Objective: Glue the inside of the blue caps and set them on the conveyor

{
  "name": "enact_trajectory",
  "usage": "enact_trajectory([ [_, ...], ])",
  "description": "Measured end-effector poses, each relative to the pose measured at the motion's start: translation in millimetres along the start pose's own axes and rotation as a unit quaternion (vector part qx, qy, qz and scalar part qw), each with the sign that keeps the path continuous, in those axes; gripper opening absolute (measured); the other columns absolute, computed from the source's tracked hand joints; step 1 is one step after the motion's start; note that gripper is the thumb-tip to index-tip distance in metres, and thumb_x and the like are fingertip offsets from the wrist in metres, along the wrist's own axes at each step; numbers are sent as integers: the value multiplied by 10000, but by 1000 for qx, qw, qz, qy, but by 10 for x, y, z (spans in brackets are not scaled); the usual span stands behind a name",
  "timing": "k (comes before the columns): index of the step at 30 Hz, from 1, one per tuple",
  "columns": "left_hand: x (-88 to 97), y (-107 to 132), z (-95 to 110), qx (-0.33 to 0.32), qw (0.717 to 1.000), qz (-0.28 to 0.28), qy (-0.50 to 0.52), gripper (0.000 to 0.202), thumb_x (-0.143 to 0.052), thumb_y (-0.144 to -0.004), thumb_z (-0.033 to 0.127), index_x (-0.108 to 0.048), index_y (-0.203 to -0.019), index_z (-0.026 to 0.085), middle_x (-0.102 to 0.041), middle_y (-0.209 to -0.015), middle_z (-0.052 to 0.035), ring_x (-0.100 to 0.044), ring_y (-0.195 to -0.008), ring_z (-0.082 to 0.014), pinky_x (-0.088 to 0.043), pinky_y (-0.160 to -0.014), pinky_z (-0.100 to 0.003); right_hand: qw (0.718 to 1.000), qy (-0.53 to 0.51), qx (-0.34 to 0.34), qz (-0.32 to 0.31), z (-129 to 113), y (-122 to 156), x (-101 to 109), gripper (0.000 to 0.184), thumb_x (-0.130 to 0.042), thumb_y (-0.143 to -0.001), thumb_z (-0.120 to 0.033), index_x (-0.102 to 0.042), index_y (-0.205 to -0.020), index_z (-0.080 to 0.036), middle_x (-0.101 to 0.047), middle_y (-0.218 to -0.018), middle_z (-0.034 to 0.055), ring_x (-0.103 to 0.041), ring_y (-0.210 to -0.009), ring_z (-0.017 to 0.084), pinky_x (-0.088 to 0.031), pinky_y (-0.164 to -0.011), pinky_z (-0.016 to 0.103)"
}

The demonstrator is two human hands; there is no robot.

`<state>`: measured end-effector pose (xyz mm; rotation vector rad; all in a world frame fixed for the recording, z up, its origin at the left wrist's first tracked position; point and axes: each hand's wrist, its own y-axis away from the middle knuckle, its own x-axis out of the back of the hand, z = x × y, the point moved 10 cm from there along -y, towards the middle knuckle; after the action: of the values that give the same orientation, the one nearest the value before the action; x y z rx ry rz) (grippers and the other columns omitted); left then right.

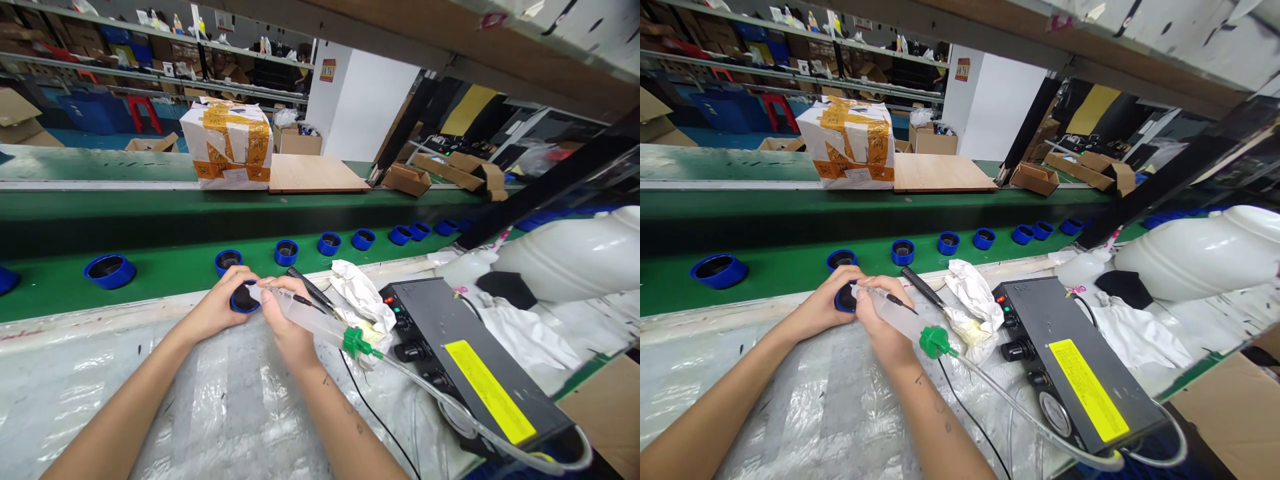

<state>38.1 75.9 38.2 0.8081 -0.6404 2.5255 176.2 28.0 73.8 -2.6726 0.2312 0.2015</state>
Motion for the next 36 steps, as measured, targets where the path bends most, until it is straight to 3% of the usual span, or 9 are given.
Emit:
enact_trajectory([
  [11, 7, -3, 18, 4, 1000, -1, -10, 438, -651, -795, 171, -564, -1219, 238, -525, -1256, -72, -552, -1259, -271, -468, -1085, -413, 999, 18, -15, 26, 62, -19, 122, 62, -695, -907, -253, -656, -954, -256, -755, -1014, 6, -722, -975, 213, -576, -901, 404],
  [23, 8, -14, 20, 8, 1000, 0, -6, 440, -652, -783, 176, -559, -1210, 228, -529, -1256, -80, -562, -1224, -270, -454, -1101, -431, 997, 53, -5, 55, -46, -55, 211, 48, -674, -890, -247, -634, -907, -227, -769, -943, 31, -739, -899, 209, -589, -861, 386],
  [36, 20, -12, 19, 14, 1000, 9, -13, 440, -669, -784, 186, -566, -1209, 231, -528, -1251, -78, -574, -1228, -275, -484, -1081, -413, 984, 173, 39, 12, -266, -19, 154, 21, -665, -903, -232, -672, -890, -246, -780, -893, 8, -751, -860, 208, -602, -814, 342],
])
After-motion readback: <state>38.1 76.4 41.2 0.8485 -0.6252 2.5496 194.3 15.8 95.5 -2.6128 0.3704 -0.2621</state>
